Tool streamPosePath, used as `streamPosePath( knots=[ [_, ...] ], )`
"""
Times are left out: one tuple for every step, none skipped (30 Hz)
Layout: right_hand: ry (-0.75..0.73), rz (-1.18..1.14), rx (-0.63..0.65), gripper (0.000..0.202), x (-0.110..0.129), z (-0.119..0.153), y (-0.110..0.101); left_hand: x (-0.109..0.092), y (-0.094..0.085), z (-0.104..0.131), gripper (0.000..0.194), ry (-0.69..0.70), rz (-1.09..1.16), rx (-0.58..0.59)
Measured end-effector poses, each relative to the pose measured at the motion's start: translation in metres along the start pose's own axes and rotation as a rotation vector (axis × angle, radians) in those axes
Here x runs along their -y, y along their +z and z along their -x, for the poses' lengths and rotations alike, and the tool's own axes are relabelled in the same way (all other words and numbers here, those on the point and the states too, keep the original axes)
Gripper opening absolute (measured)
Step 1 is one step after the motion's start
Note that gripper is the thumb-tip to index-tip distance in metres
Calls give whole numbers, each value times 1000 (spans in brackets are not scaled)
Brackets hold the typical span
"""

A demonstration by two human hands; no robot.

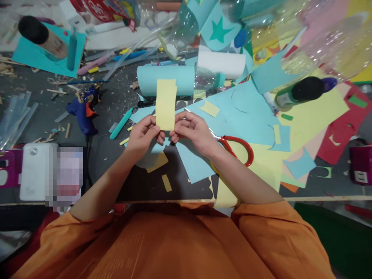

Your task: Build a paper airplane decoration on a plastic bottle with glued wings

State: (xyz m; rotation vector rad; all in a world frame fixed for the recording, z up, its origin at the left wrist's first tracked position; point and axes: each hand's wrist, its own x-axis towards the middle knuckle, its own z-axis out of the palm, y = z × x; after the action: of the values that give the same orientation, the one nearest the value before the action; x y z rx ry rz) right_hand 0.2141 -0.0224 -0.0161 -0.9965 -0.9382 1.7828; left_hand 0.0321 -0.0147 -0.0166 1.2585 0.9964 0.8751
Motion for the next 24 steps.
streamPosePath(
  knots=[
    [-11,21,3,31,-1,0,0,0,0,0,20,4,-23,-7],
    [-18,43,7,33,-2,0,0,0,0,1,21,13,-46,-15],
    [-24,64,9,35,-3,1,1,0,-1,1,22,26,-70,-19],
    [-31,86,5,35,-3,1,1,1,-1,1,22,40,-91,-19],
    [-40,109,-6,35,-4,0,1,2,-1,2,22,51,-104,-17],
    [-58,136,-28,32,-4,0,2,3,-1,2,20,62,-105,-16],
    [-83,168,-57,29,-4,0,2,4,-1,2,18,77,-94,-20],
    [-116,206,-94,26,-5,0,2,5,-1,2,18,97,-74,-30],
    [-153,247,-134,24,-5,0,3,6,-1,3,22,115,-52,-37],
    [-190,284,-173,23,-6,0,3,7,0,3,28,136,-36,-46],
    [-222,314,-206,24,-7,1,3,7,0,3,32,157,-30,-49],
    [-248,334,-234,26,-8,1,3,7,0,4,34,172,-35,-46],
    [-264,343,-257,28,-8,2,4,6,-1,4,36,182,-55,-34],
    [-274,343,-275,31,-8,3,4,5,-1,4,38,191,-88,-21],
    [-276,340,-288,33,-8,4,5,4,-1,4,42,201,-128,-13],
    [-276,334,-297,35,-7,4,5,2,-2,3,46,211,-167,-13],
    [-274,327,-300,36,-6,5,6,1,-2,3,49,215,-202,-15],
    [-274,317,-297,36,-5,5,7,-1,-2,3,50,218,-226,-19],
    [-272,304,-283,36,-4,5,7,-2,-2,2,48,221,-238,-23],
    [-268,289,-263,36,-2,5,7,-2,-1,2,43,218,-237,-27],
    [-261,274,-240,36,-1,5,8,-3,-1,1,37,207,-228,-30],
    [-253,260,-217,35,0,5,8,-3,0,1,30,188,-216,-36],
    [-249,250,-199,34,0,5,8,-4,1,2,23,163,-202,-45],
    [-253,244,-190,33,1,5,8,-4,2,2,17,135,-189,-58]
  ],
)
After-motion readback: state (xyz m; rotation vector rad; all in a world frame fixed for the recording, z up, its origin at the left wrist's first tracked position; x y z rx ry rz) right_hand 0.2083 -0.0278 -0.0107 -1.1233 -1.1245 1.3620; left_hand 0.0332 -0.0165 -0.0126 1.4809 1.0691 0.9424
